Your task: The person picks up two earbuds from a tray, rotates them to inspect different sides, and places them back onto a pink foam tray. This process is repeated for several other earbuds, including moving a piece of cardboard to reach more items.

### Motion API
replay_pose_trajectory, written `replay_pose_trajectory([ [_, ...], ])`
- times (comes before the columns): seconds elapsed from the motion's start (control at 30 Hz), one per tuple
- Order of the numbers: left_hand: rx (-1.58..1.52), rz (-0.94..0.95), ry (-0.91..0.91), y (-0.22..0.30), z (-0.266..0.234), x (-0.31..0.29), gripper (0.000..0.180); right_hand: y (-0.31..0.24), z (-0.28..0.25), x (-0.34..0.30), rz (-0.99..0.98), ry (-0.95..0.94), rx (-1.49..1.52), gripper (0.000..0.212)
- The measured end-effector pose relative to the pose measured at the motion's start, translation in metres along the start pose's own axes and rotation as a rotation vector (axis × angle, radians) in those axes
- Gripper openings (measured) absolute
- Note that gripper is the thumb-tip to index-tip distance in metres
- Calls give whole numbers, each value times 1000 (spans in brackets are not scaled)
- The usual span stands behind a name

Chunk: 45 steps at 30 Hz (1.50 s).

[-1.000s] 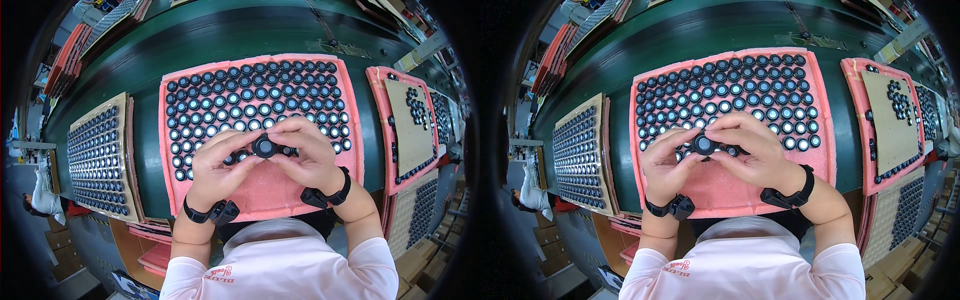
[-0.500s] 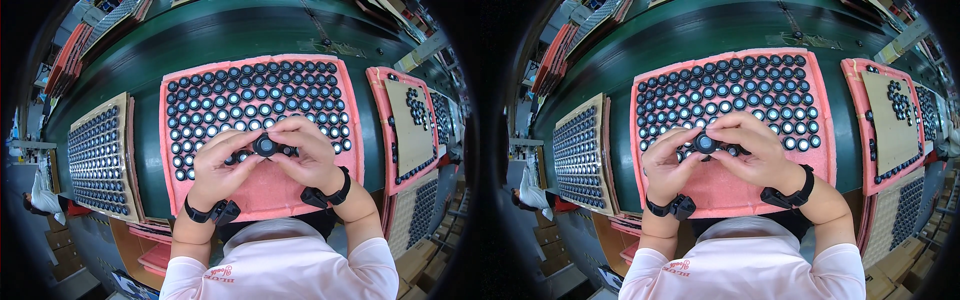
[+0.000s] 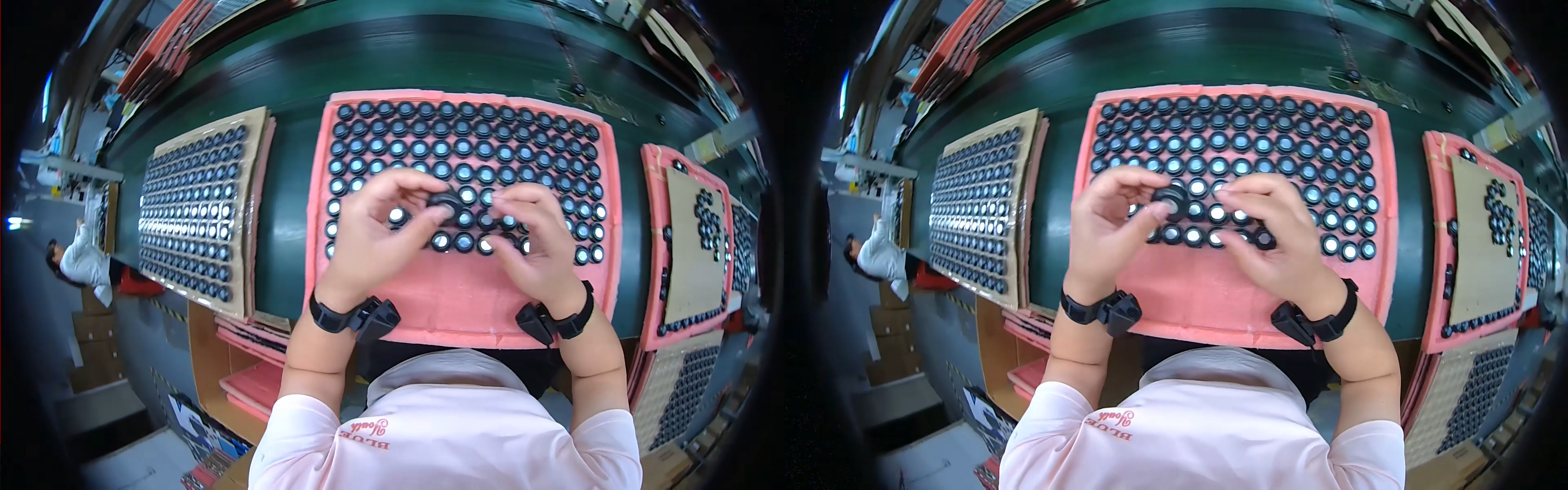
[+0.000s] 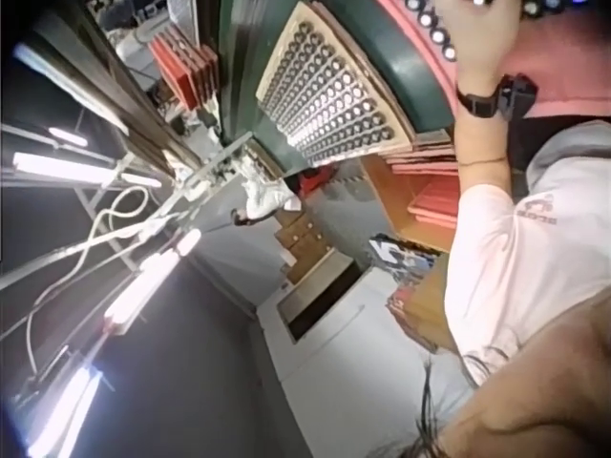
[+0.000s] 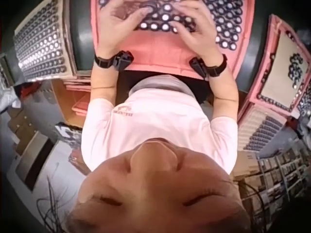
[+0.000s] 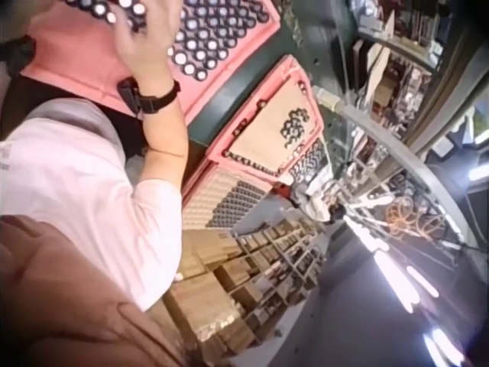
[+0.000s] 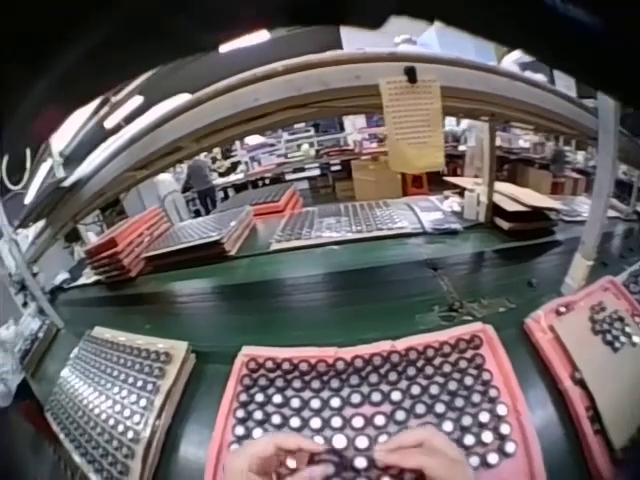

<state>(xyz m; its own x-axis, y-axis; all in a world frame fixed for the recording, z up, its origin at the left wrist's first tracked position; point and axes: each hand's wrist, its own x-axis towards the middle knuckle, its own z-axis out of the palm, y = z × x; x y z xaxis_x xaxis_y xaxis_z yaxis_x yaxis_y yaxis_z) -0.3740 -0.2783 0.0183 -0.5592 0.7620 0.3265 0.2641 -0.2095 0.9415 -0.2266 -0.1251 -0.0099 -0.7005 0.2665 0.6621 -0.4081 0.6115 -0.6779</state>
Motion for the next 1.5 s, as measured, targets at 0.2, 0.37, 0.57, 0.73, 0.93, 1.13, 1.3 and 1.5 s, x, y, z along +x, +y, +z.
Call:
replay_pose_trajectory([
  [0.2, 278, -171, 32, 7, -55, -26, 22, -1, -1, 2, 41, -27, 16, 37],
  [0.37, 536, -367, -138, 1, -62, -53, 20, 1, 0, 3, 50, -32, 16, 32],
  [0.57, 832, -246, -269, -6, -57, -62, 22, 2, 3, 2, 54, -12, 28, 30],
  [0.73, 913, -83, -203, -12, -58, -66, 26, 1, 4, 1, 67, -3, 42, 28],
  [0.93, 1004, -51, -216, -9, -54, -65, 37, 1, 4, 1, 75, 2, 41, 27],
  [1.13, 965, -114, -225, -6, -53, -62, 38, 0, 2, 2, 105, 1, 45, 26],
  [1.3, 857, -125, -241, 11, -47, -45, 35, -1, 2, 5, 100, 20, 27, 22],
  [1.5, 710, -25, -315, 24, -17, 28, 29, -8, -6, 14, 147, 0, 65, 18],
])
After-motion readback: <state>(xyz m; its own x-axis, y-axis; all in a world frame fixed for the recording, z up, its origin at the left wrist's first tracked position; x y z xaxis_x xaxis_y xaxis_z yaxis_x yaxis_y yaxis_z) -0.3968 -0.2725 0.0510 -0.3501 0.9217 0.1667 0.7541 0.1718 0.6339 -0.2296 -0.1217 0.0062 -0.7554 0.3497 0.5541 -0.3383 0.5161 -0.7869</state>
